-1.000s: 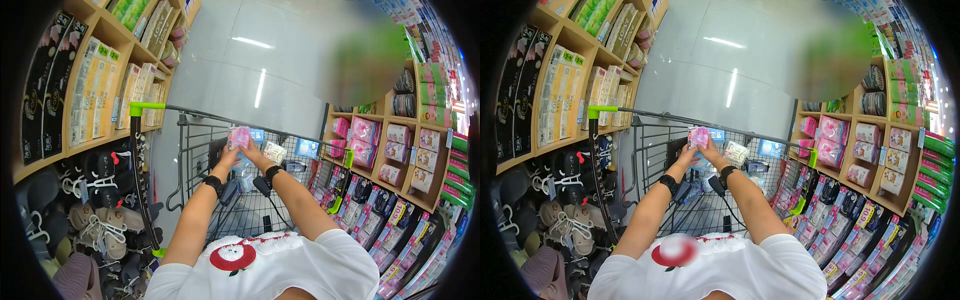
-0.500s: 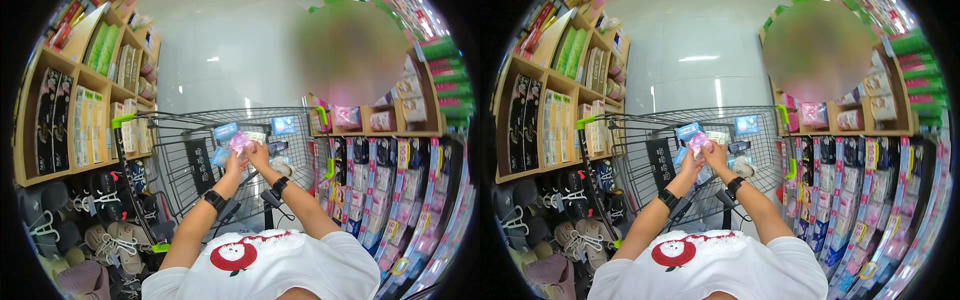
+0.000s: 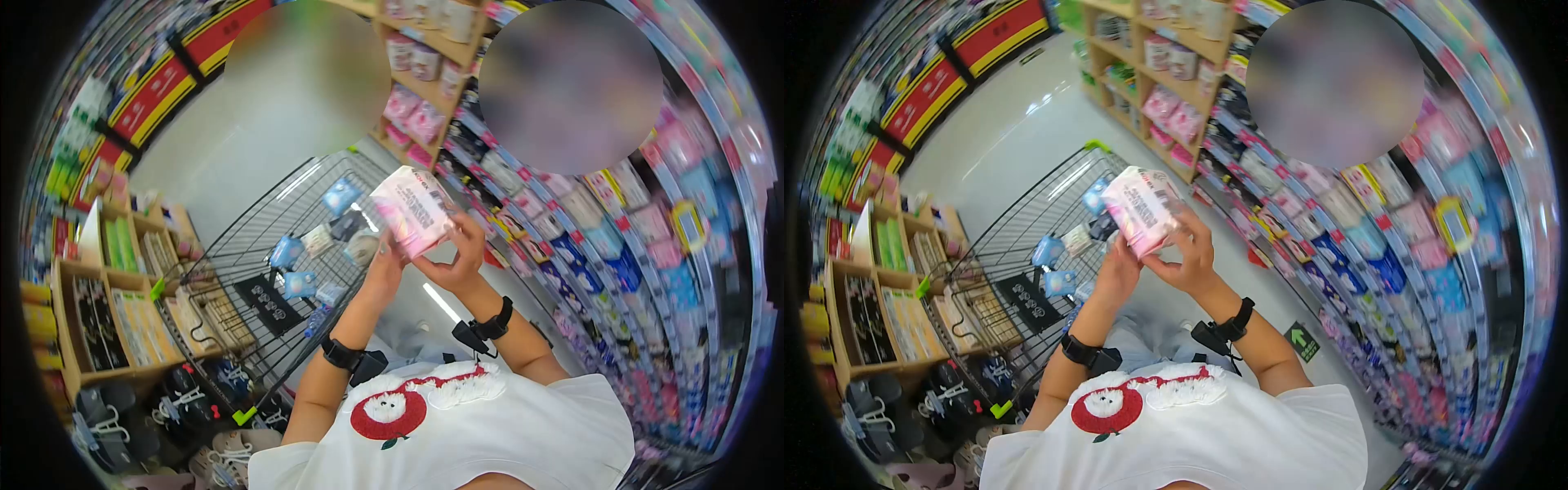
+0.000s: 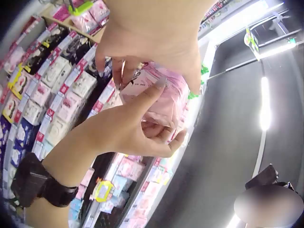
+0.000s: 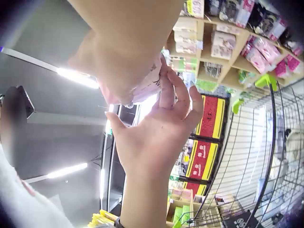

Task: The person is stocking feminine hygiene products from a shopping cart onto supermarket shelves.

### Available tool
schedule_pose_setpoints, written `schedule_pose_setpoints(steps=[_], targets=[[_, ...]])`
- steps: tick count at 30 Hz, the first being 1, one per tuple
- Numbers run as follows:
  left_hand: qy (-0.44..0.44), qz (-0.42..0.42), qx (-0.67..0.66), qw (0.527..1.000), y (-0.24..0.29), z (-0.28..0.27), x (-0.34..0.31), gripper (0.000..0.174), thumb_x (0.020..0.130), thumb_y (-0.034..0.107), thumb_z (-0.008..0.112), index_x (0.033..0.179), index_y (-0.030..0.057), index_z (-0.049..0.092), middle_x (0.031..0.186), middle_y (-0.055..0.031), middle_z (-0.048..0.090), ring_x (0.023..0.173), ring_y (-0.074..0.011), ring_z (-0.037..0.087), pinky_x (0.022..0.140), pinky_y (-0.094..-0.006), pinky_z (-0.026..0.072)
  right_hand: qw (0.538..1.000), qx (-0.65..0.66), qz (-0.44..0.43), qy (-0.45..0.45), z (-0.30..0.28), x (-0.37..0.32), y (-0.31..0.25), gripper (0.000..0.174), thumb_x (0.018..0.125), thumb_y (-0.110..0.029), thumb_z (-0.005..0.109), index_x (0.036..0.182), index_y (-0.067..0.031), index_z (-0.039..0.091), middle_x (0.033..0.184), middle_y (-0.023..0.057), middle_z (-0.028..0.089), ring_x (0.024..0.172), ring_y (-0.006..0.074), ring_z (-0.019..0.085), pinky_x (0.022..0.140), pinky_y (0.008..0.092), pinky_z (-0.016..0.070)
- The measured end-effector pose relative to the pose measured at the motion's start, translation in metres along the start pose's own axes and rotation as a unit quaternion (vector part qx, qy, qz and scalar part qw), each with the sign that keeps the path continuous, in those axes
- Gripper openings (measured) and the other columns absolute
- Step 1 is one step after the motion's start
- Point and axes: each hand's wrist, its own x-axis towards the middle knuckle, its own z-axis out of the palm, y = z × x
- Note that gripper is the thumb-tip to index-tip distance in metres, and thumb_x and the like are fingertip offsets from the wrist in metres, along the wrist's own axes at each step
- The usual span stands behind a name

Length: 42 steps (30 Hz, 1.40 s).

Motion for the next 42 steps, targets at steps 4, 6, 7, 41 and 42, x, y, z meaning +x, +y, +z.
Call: schedule_pose_setpoints(steps=[4, 6, 7, 41, 42], targets=[[-0.067, -0.085, -0.069, 0.992, -0.005, 0.075, 0.001, 0.078, 0.080, 0.056, 0.053, 0.137, 0.0084, 0.028, 0.134, -0.0111, 0.041, 0.122, -0.0254, 0.041, 0.102, -0.0433, 0.0318, 0.990, -0.089, -0.112, -0.006, -0.081, 0.003, -0.012, 0.051, 0.063, -0.016, 0.077, 0.106, -0.0157, 0.048, 0.111, 0.0095, 0.049, 0.103, 0.0321, 0.055, 0.095, 0.0456, 0.0355], [-0.120, -0.116, -0.098, 0.981, -0.015, 0.091, 0.005, 0.079, 0.080, 0.058, 0.051, 0.137, 0.0087, 0.028, 0.136, -0.0111, 0.039, 0.121, -0.0294, 0.041, 0.102, -0.0456, 0.0320, 0.975, -0.170, -0.141, -0.026, -0.110, 0.004, -0.019, 0.039, 0.069, -0.017, 0.070, 0.102, -0.0228, 0.050, 0.108, 0.0033, 0.052, 0.105, 0.0259, 0.053, 0.099, 0.0485, 0.0286], [-0.143, -0.122, -0.129, 0.974, -0.018, 0.100, 0.009, 0.079, 0.080, 0.059, 0.050, 0.137, 0.0089, 0.027, 0.136, -0.0117, 0.039, 0.121, -0.0305, 0.041, 0.102, -0.0462, 0.0321, 0.972, -0.187, -0.142, 0.003, -0.119, 0.007, -0.022, 0.040, 0.068, -0.018, 0.071, 0.101, -0.0232, 0.050, 0.108, 0.0035, 0.052, 0.104, 0.0254, 0.053, 0.098, 0.0493, 0.0286], [-0.250, 0.153, 0.297, 0.909, 0.006, 0.192, 0.203, 0.086, 0.077, 0.011, 0.056, 0.138, -0.0007, -0.003, 0.138, -0.0191, 0.023, 0.127, -0.0327, 0.030, 0.105, -0.0410, 0.0257, 0.971, -0.218, 0.097, -0.007, -0.146, 0.108, 0.097, 0.099, 0.057, -0.029, 0.080, 0.133, 0.0002, 0.024, 0.130, 0.0255, 0.035, 0.116, 0.0433, 0.040, 0.095, 0.0480, 0.0354], [-0.250, 0.183, 0.308, 0.899, 0.008, 0.202, 0.208, 0.089, 0.075, 0.017, 0.060, 0.137, -0.0056, -0.001, 0.139, -0.0244, 0.014, 0.130, -0.0340, 0.023, 0.106, -0.0400, 0.0213, 0.972, -0.216, 0.096, -0.014, -0.151, 0.113, 0.104, 0.100, 0.058, -0.027, 0.078, 0.134, 0.0011, 0.021, 0.132, 0.0267, 0.033, 0.118, 0.0444, 0.038, 0.097, 0.0479, 0.0338]])
